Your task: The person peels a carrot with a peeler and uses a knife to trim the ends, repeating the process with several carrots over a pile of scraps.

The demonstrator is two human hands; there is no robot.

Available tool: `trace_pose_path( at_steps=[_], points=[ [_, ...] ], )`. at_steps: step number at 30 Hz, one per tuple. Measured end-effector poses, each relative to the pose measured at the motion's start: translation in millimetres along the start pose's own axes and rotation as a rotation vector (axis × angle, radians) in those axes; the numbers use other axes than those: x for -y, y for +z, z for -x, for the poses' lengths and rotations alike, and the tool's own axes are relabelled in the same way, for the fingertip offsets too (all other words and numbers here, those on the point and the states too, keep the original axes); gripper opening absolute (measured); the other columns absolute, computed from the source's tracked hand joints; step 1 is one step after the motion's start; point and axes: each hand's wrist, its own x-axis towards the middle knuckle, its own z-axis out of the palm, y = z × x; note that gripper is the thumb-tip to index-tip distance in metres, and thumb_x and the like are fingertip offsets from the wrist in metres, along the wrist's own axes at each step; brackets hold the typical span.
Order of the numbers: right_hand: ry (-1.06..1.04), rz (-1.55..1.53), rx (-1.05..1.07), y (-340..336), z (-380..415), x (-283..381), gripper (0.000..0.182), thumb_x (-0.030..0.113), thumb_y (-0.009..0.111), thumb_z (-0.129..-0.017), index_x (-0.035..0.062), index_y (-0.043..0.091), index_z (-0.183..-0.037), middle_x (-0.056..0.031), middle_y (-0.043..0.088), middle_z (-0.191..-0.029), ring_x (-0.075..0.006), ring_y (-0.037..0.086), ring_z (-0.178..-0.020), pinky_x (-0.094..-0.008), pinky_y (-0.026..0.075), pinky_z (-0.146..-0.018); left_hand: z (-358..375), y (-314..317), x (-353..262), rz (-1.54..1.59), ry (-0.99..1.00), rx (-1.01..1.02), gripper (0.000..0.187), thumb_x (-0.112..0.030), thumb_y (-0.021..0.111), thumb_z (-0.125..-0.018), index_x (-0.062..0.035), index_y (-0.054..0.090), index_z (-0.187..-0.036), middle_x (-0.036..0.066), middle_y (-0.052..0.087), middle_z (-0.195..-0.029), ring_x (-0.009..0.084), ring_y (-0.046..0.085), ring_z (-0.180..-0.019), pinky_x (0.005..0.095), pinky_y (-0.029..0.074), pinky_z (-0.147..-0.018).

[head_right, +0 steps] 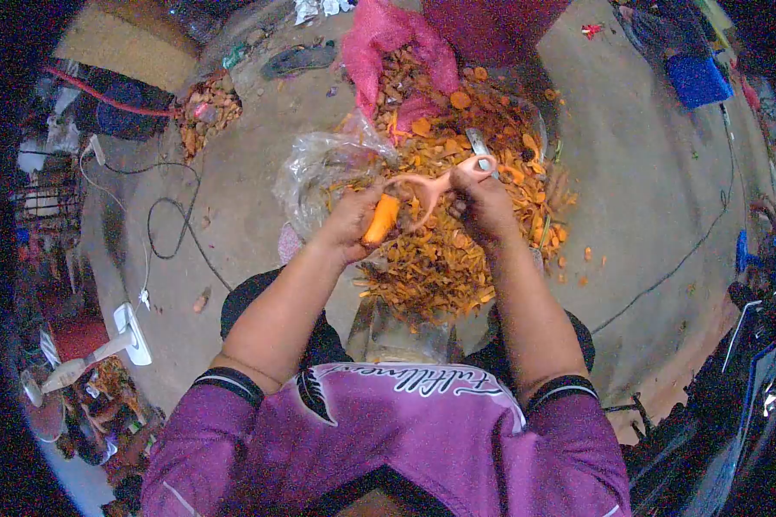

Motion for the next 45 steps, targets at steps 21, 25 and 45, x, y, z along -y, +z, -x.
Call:
trace_pose_path(
  at_steps=[21, 25, 45],
  points=[
    [-0.089, 0.028, -0.088, -3.3, 5.1, 18.3, 0.014, 0.020, 0.056, -0.076, 0.0077, 0.048, -0.076, 0.0006, 0.047, -0.061, -0.0061, 0.040, -0.048, -0.0179, 0.032, -0.041, 1.9, -6.8, -3.9, 0.121, -0.063, 0.144, 0.040, -0.041, 0.045, -0.080, -0.0041, 0.051, -0.094, 0.006, 0.055, -0.078, 0.0157, 0.056, -0.063, 0.0280, 0.048, -0.054],
    [0.001, 0.098, 0.096, 25.3, 22.0, 2.0, 0.015, 0.019, 0.058, -0.075, 0.0073, 0.049, -0.078, -0.0002, 0.049, -0.062, -0.0070, 0.041, -0.048, -0.0184, 0.033, -0.040, 9.3, 7.0, -9.7, 0.133, -0.024, 0.029, 0.037, -0.039, 0.046, -0.080, -0.0059, 0.050, -0.096, 0.005, 0.055, -0.080, 0.0158, 0.056, -0.065, 0.0289, 0.049, -0.055],
    [-0.085, 0.036, -0.113, -24.0, -10.5, 8.5, 0.014, 0.020, 0.055, -0.077, 0.0080, 0.049, -0.080, -0.0001, 0.049, -0.063, -0.0071, 0.043, -0.048, -0.0183, 0.036, -0.042, -2.9, -14.6, -0.5, 0.044, -0.068, 0.094, 0.036, -0.034, 0.042, -0.083, -0.0031, 0.050, -0.098, 0.009, 0.056, -0.085, 0.0175, 0.057, -0.071, 0.0305, 0.050, -0.061]
  ],
)
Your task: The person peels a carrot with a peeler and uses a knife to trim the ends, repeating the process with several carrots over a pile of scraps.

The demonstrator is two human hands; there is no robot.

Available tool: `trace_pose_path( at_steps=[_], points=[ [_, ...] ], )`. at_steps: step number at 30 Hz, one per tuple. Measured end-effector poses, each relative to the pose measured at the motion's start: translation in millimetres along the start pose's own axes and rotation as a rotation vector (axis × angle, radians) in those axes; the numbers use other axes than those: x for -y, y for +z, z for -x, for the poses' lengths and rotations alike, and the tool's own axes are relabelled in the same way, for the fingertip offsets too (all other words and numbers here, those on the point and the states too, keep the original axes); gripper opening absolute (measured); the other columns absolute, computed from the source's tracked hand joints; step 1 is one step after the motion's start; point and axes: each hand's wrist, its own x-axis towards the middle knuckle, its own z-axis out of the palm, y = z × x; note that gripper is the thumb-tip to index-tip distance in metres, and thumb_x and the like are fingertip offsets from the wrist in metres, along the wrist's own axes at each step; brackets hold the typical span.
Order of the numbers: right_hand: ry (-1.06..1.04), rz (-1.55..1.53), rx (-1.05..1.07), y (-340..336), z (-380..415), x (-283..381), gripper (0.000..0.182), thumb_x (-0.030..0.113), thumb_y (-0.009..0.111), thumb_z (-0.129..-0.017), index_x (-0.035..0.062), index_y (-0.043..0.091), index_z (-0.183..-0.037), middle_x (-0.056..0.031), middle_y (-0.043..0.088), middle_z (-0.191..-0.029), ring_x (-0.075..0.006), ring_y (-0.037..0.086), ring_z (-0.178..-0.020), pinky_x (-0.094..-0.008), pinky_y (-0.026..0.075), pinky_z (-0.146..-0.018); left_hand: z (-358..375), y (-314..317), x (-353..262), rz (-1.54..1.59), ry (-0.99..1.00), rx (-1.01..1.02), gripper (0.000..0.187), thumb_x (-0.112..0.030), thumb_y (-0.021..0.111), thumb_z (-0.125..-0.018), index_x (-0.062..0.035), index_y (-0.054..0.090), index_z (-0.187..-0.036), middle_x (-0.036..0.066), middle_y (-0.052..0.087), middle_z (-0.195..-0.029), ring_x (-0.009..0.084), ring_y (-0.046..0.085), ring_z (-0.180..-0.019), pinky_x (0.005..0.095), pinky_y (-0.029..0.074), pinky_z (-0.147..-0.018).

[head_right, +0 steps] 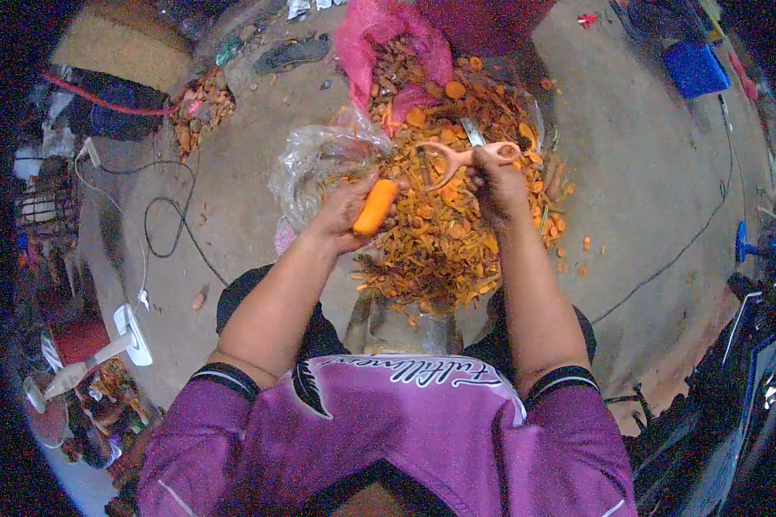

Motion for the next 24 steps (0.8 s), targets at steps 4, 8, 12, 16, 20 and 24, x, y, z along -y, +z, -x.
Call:
trace_pose_path(
  at_steps=[4, 8, 12, 16, 20, 24],
  points=[
    [0.091, -0.015, 0.060, 22.0, 18.6, 9.3, 0.015, 0.021, 0.058, -0.075, 0.0092, 0.049, -0.079, -0.0002, 0.049, -0.063, -0.0079, 0.044, -0.048, -0.0187, 0.035, -0.043, -3.7, 4.1, -2.6, 0.098, 0.061, -0.024, 0.035, -0.033, 0.043, -0.083, -0.0019, 0.048, -0.099, 0.008, 0.054, -0.081, 0.0166, 0.056, -0.067, 0.0284, 0.049, -0.060],
    [0.094, 0.129, 0.174, 40.1, 32.6, -5.3, 0.016, 0.022, 0.057, -0.074, 0.0094, 0.049, -0.077, -0.0001, 0.049, -0.062, -0.0084, 0.046, -0.049, -0.0218, 0.036, -0.040, 11.6, 29.6, -7.6, 0.086, 0.032, -0.116, 0.037, -0.034, 0.042, -0.083, -0.0012, 0.047, -0.100, 0.008, 0.054, -0.080, 0.0170, 0.056, -0.067, 0.0275, 0.049, -0.059],
    [-0.016, 0.100, 0.001, 0.9, -0.1, -3.0, 0.018, 0.023, 0.056, -0.076, 0.0076, 0.048, -0.077, -0.0005, 0.049, -0.066, -0.0072, 0.043, -0.050, -0.0204, 0.035, -0.040, 15.6, 19.7, -9.7, 0.069, -0.035, 0.095, 0.036, -0.033, 0.039, -0.085, -0.0021, 0.046, -0.102, 0.008, 0.055, -0.086, 0.0175, 0.056, -0.072, 0.0300, 0.049, -0.062],
    [-0.010, -0.008, 0.060, 21.9, 20.8, 8.6, 0.017, 0.023, 0.055, -0.077, 0.0081, 0.048, -0.080, -0.0003, 0.048, -0.068, -0.0076, 0.043, -0.052, -0.0198, 0.034, -0.041, 3.0, 7.1, -1.2, 0.122, -0.004, 0.082, 0.034, -0.031, 0.038, -0.085, -0.0025, 0.045, -0.103, 0.009, 0.054, -0.089, 0.0192, 0.057, -0.074, 0.0310, 0.050, -0.062],
    [0.060, 0.222, 0.276, 40.2, 36.9, -14.2, 0.013, 0.019, 0.053, -0.079, 0.0071, 0.050, -0.082, 0.0005, 0.049, -0.063, -0.0064, 0.041, -0.049, -0.0186, 0.033, -0.042, 13.7, 20.9, -6.7, 0.074, -0.017, -0.036, 0.034, -0.030, 0.038, -0.085, -0.0012, 0.045, -0.102, 0.010, 0.054, -0.089, 0.0217, 0.057, -0.074, 0.0302, 0.050, -0.059],
    [-0.027, 0.048, 0.107, 22.8, 11.1, -3.2, 0.015, 0.021, 0.055, -0.077, 0.0085, 0.047, -0.079, 0.0004, 0.048, -0.065, -0.0072, 0.045, -0.053, -0.0191, 0.035, -0.042, 7.7, 9.9, -0.5, -0.018, 0.012, -0.044, 0.032, -0.028, 0.039, -0.085, -0.0003, 0.047, -0.099, 0.010, 0.055, -0.086, 0.0216, 0.057, -0.075, 0.0310, 0.050, -0.061]
  ],
)
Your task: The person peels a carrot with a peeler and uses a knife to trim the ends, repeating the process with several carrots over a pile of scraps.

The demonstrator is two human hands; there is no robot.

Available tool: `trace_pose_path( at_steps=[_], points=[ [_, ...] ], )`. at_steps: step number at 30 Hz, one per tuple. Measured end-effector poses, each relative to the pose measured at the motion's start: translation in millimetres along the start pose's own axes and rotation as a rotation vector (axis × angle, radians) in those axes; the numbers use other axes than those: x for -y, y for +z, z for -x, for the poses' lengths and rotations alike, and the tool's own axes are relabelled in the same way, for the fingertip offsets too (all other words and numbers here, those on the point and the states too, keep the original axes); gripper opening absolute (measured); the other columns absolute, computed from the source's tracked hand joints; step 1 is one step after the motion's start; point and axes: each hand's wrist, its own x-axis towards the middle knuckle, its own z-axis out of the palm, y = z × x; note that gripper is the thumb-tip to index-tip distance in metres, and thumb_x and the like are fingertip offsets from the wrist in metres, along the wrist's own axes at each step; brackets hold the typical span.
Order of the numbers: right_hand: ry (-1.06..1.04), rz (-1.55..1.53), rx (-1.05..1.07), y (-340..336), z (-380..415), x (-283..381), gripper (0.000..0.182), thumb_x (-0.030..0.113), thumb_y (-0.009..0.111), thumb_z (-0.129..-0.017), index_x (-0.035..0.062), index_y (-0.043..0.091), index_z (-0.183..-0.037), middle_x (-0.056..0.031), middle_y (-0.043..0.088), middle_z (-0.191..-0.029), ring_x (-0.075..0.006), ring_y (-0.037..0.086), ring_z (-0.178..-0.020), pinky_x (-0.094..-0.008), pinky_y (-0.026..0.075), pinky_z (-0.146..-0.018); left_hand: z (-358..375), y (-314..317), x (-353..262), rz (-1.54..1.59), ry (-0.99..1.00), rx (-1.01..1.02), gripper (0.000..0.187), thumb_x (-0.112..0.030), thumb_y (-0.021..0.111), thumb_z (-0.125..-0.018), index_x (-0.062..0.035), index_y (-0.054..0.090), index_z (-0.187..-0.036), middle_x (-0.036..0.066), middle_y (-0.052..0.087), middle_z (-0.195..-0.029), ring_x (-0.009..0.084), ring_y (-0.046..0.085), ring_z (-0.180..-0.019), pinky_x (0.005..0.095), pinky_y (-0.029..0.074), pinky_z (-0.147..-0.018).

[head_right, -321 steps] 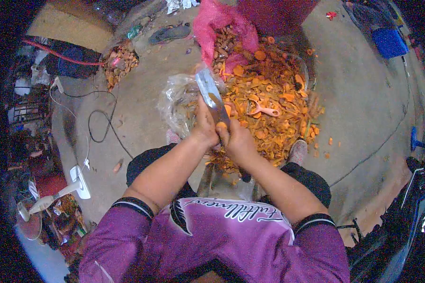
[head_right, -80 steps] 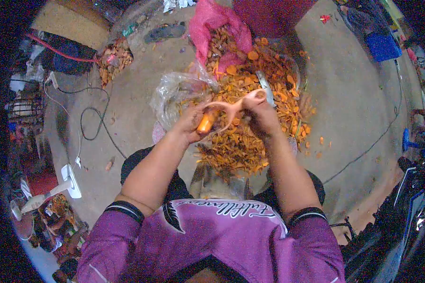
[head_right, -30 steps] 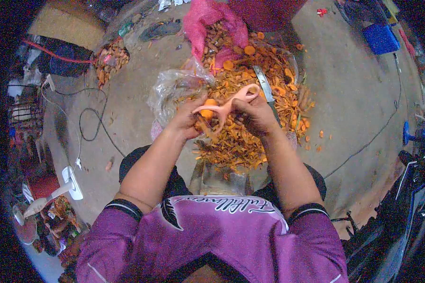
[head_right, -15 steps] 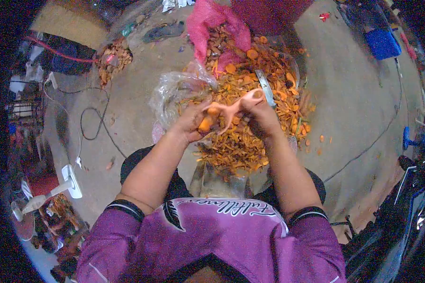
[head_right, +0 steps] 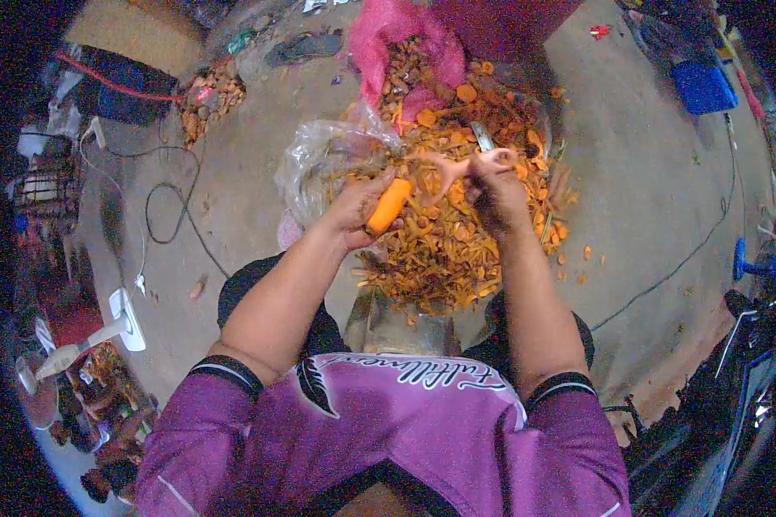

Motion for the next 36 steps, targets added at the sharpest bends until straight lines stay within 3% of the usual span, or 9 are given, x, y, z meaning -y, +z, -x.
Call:
trace_pose_path(
  at_steps=[3, 8, 12, 15, 20, 23, 28, 31, 36],
  points=[
    [0.032, -0.030, -0.049, -8.9, 1.6, 7.4, 0.015, 0.020, 0.054, -0.078, 0.0075, 0.047, -0.079, 0.0002, 0.048, -0.064, -0.0073, 0.045, -0.051, -0.0189, 0.034, -0.041, 0.8, -6.2, -2.8, 0.065, -0.020, 0.153, 0.032, -0.028, 0.041, -0.084, 0.0004, 0.047, -0.098, 0.010, 0.055, -0.084, 0.0205, 0.057, -0.075, 0.0296, 0.050, -0.062],
    [0.070, 0.045, 0.152, 23.2, 21.9, -2.2, 0.012, 0.016, 0.054, -0.077, 0.0076, 0.047, -0.081, 0.0010, 0.046, -0.063, -0.0059, 0.039, -0.048, -0.0173, 0.031, -0.041, 7.5, 16.1, -6.4, 0.100, 0.038, -0.023, 0.033, -0.031, 0.041, -0.084, -0.0017, 0.049, -0.097, 0.010, 0.056, -0.085, 0.0179, 0.057, -0.069, 0.0291, 0.050, -0.056],
    [-0.010, 0.064, -0.119, -1.6, -1.9, 12.6, 0.016, 0.022, 0.055, -0.077, 0.0082, 0.048, -0.081, 0.0007, 0.047, -0.067, -0.0071, 0.042, -0.052, -0.0190, 0.034, -0.043, 2.2, -4.0, -4.6, 0.010, -0.012, 0.056, 0.028, -0.027, 0.043, -0.083, -0.0034, 0.051, -0.096, 0.009, 0.056, -0.088, 0.0174, 0.057, -0.073, 0.0306, 0.049, -0.060],
    [-0.021, -0.036, -0.054, -7.0, 2.8, 13.5, 0.015, 0.020, 0.055, -0.077, 0.0077, 0.048, -0.081, 0.0009, 0.047, -0.066, -0.0071, 0.042, -0.051, -0.0192, 0.034, -0.043, -0.3, -12.7, -2.7, 0.117, -0.022, 0.134, 0.027, -0.026, 0.044, -0.083, -0.0034, 0.051, -0.096, 0.009, 0.057, -0.086, 0.0178, 0.057, -0.073, 0.0312, 0.050, -0.062],
    [0.089, 0.091, 0.179, 24.1, 21.6, -3.1, 0.017, 0.020, 0.057, -0.075, 0.0077, 0.049, -0.082, 0.0004, 0.049, -0.066, -0.0075, 0.044, -0.052, -0.0196, 0.035, -0.044, 14.2, 20.4, -8.5, 0.138, 0.080, -0.027, 0.026, -0.025, 0.044, -0.083, -0.0021, 0.049, -0.095, 0.009, 0.056, -0.082, 0.0176, 0.057, -0.068, 0.0290, 0.049, -0.060],
    [0.009, 0.035, -0.074, 12.2, 10.4, 10.5, 0.017, 0.021, 0.057, -0.075, 0.0071, 0.050, -0.081, 0.0006, 0.049, -0.065, -0.0077, 0.044, -0.052, -0.0195, 0.035, -0.044, 6.9, 8.3, -2.7, 0.139, 0.033, -0.022, 0.024, -0.023, 0.045, -0.083, -0.0018, 0.049, -0.094, 0.008, 0.056, -0.081, 0.0174, 0.056, -0.070, 0.0295, 0.049, -0.062],
    [0.032, 0.038, -0.113, 18.8, 15.9, 18.2, 0.016, 0.021, 0.058, -0.075, 0.0071, 0.051, -0.080, 0.0006, 0.048, -0.063, -0.0078, 0.044, -0.051, -0.0193, 0.035, -0.042, 3.7, -6.7, -1.6, 0.085, 0.048, -0.052, 0.025, -0.023, 0.044, -0.083, -0.0014, 0.049, -0.094, 0.008, 0.056, -0.082, 0.0178, 0.057, -0.072, 0.0297, 0.049, -0.063],
    [0.148, 0.140, 0.159, 30.5, 26.5, 0.9, 0.016, 0.020, 0.058, -0.073, 0.0071, 0.051, -0.080, 0.0000, 0.051, -0.065, -0.0079, 0.045, -0.052, -0.0204, 0.036, -0.043, 8.9, 6.2, -5.1, 0.107, 0.069, -0.038, 0.027, -0.025, 0.043, -0.083, -0.0013, 0.048, -0.097, 0.010, 0.056, -0.084, 0.0190, 0.057, -0.072, 0.0299, 0.050, -0.062],
    [0.008, 0.059, -0.146, -4.7, -1.8, 3.6, 0.015, 0.019, 0.057, -0.075, 0.0067, 0.051, -0.079, -0.0016, 0.052, -0.067, -0.0087, 0.047, -0.051, -0.0204, 0.037, -0.044, 7.7, 3.1, -3.8, 0.104, 0.041, -0.029, 0.032, -0.028, 0.043, -0.083, -0.0021, 0.046, -0.102, 0.010, 0.056, -0.086, 0.0209, 0.057, -0.072, 0.0334, 0.050, -0.062]
  ],
)
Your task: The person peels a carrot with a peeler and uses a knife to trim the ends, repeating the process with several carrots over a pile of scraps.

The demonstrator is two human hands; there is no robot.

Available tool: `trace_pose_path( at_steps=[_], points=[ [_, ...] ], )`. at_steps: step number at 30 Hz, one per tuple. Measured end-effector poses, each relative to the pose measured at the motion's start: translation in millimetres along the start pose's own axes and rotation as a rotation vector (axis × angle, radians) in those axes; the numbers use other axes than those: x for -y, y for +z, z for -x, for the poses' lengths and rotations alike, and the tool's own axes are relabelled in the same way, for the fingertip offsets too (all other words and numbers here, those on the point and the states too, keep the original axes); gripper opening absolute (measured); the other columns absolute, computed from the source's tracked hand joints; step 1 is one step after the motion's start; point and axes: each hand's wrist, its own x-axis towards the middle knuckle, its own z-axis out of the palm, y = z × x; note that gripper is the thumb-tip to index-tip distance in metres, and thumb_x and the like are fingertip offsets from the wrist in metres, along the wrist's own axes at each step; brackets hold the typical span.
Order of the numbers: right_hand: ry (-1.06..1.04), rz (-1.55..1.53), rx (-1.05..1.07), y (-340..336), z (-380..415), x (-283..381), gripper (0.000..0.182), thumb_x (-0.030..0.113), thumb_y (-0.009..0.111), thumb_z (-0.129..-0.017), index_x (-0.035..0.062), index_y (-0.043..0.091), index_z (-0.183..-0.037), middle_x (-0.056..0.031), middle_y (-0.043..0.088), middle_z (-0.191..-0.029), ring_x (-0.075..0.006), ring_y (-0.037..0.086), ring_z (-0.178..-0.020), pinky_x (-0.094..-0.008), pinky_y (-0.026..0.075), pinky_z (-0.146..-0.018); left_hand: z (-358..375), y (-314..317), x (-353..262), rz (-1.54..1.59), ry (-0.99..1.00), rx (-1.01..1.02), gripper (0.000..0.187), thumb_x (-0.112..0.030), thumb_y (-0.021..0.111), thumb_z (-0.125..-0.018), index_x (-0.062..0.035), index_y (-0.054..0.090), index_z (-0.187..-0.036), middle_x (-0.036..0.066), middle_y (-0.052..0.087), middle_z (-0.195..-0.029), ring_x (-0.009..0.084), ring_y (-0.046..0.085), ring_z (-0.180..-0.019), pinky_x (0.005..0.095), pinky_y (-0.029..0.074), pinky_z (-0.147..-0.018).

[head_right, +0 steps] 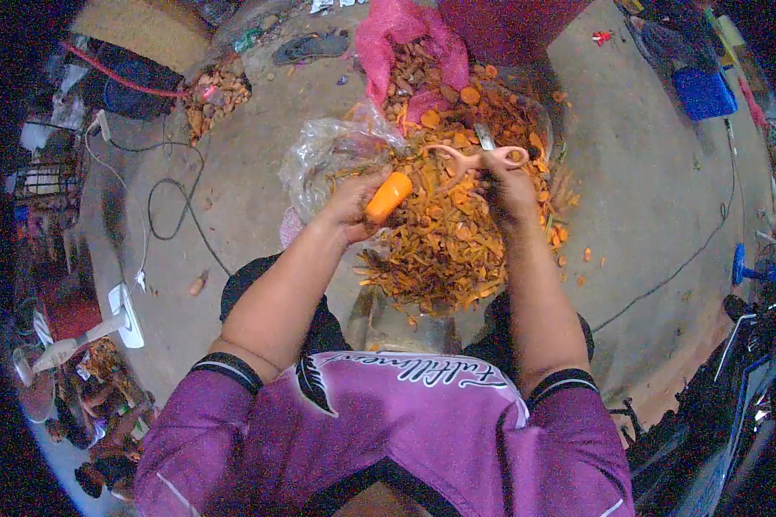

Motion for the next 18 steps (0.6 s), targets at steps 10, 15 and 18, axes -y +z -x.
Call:
trace_pose_path(
  at_steps=[10, 15, 18],
  points=[
    [0.040, -0.108, 0.209, 18.0, 23.1, 4.2, 0.017, 0.021, 0.058, -0.075, 0.0068, 0.050, -0.081, -0.0021, 0.050, -0.062, -0.0089, 0.046, -0.050, -0.0209, 0.035, -0.040, -16.0, -7.8, 4.8, 0.112, 0.116, -0.087, 0.027, -0.026, 0.037, -0.086, -0.0021, 0.046, -0.096, 0.009, 0.053, -0.085, 0.0214, 0.054, -0.072, 0.0356, 0.047, -0.063],
    [-0.041, -0.139, 0.074, 15.7, 21.8, 15.7, 0.016, 0.020, 0.057, -0.075, 0.0071, 0.050, -0.083, -0.0012, 0.050, -0.064, -0.0081, 0.043, -0.048, -0.0205, 0.035, -0.040, -7.0, 6.0, 1.4, 0.038, 0.199, -0.078, 0.023, -0.024, 0.042, -0.085, -0.0041, 0.048, -0.095, 0.007, 0.053, -0.089, 0.0202, 0.053, -0.077, 0.0353, 0.045, -0.071],
    [-0.144, -0.136, 0.043, 19.5, 25.1, 25.8, 0.015, 0.018, 0.056, -0.076, 0.0055, 0.052, -0.083, -0.0023, 0.050, -0.062, -0.0082, 0.043, -0.045, -0.0191, 0.035, -0.038, -9.9, 7.1, -0.8, 0.090, 0.216, -0.066, 0.027, -0.029, 0.050, -0.080, -0.0068, 0.048, -0.097, 0.007, 0.054, -0.088, 0.0184, 0.053, -0.074, 0.0328, 0.046, -0.066]
  ],
)
